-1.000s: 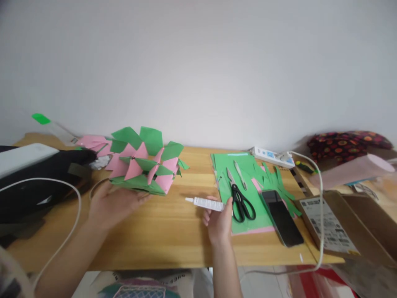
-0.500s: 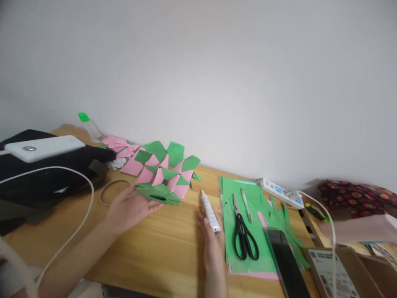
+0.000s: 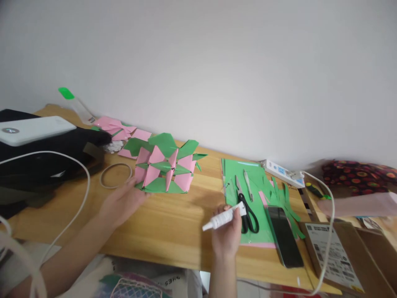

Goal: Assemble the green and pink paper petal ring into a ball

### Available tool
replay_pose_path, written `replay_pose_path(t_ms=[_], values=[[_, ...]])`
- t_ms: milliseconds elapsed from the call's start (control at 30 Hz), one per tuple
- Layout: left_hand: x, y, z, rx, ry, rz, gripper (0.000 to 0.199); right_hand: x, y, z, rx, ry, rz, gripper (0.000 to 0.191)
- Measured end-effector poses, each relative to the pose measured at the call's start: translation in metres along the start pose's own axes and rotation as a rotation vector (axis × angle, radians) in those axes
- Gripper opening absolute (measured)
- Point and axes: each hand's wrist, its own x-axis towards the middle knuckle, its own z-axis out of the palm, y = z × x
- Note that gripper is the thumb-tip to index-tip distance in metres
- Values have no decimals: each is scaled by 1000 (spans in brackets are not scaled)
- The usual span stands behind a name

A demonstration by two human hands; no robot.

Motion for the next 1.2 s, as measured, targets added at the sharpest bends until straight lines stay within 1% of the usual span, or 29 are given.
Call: replay_pose_path(t_ms=[67, 133, 233, 333, 400, 500, 600, 733, 833, 900, 1033, 1200], values=[[-1, 0, -1, 17, -31, 23, 12, -11, -7, 12, 25, 3, -19, 37], [-2, -1, -2, 29, -50, 39, 16, -21, -12, 25, -20, -61, -38, 32], [-3, -1, -3, 38, -53, 45, 20, -34, -17, 41, -180, -190, -116, 27], [-5, -1, 0, 63, -51, 54, 26, -42, -19, 52, -367, -254, -213, 25], [-7, -1, 3, 76, -49, 55, 29, -45, -20, 60, -482, -281, -280, 25], [-10, -2, 9, 83, -47, 50, 31, -48, -22, 71, -577, -305, -386, 29], [-12, -2, 14, 81, -41, 53, 31, -50, -26, 80, -617, -357, -441, 41], [-14, 0, 19, 88, -43, 50, 35, -50, -35, 89, -710, -472, -474, 63], [-15, 2, 21, 103, -27, 52, 34, -47, -41, 94, -824, -579, -482, 74], [-14, 2, 21, 105, -10, 60, 34, -46, -43, 96, -854, -621, -501, 74], [-12, 1, 19, 97, 38, 80, 34, -46, -39, 94, -849, -648, -519, 66], [-9, -1, 20, 100, 62, 103, 33, -47, -33, 90, -866, -633, -512, 64]])
